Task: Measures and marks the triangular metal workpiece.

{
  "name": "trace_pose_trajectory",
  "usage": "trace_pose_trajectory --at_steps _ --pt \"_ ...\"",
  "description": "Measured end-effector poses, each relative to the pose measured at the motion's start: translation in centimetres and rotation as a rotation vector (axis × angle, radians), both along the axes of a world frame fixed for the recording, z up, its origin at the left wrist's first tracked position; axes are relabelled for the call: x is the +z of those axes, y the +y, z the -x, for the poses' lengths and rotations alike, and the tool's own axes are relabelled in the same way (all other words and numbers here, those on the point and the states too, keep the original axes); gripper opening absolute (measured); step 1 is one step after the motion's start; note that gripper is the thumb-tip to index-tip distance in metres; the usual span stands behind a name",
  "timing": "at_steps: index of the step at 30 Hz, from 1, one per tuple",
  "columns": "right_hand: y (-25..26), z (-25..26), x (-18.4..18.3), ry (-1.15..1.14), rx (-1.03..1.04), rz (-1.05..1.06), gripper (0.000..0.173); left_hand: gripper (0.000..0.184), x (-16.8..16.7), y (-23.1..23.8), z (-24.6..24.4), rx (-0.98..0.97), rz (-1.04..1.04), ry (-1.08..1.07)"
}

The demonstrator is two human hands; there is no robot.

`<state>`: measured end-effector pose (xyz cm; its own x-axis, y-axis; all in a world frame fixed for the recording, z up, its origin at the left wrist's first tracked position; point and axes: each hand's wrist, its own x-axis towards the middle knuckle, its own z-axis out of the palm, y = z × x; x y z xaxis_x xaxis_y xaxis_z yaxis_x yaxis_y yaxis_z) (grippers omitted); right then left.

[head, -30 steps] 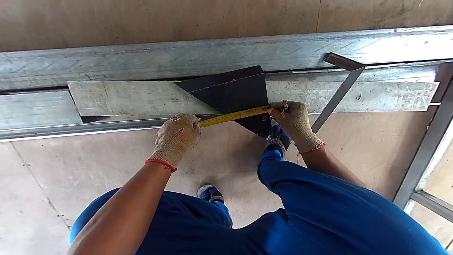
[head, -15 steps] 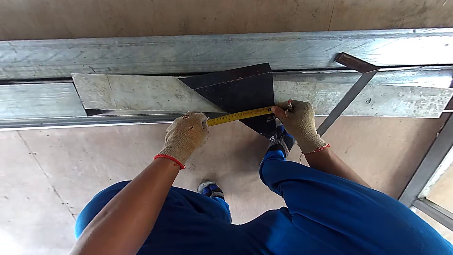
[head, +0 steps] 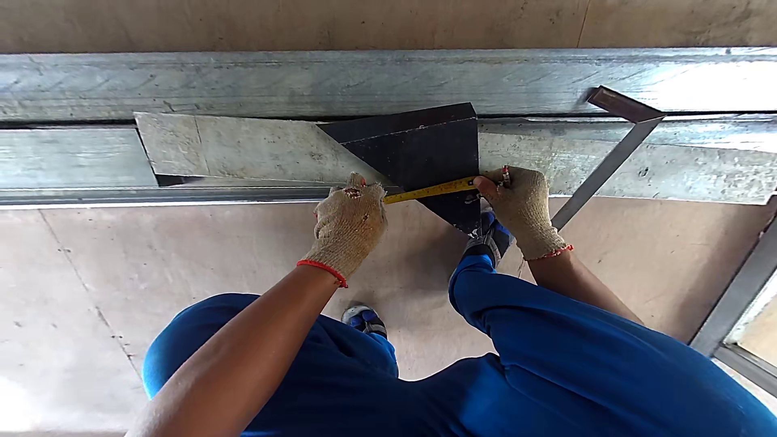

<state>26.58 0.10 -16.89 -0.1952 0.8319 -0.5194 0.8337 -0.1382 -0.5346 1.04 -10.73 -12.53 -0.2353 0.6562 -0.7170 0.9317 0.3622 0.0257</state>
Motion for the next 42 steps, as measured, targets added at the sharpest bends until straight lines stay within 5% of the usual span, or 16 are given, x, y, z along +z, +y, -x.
trace_pose_trajectory --at_steps 20,42 --pt "0.0 0.0 -0.1 -0.015 0.009 -0.02 0.029 0.029 -0.3 0.8 -1.0 0.037 0.028 -0.069" --pt "0.0 0.0 -0.2 0.01 0.003 -0.028 0.028 0.031 -0.9 -0.2 -2.0 0.029 -0.197 0.046"
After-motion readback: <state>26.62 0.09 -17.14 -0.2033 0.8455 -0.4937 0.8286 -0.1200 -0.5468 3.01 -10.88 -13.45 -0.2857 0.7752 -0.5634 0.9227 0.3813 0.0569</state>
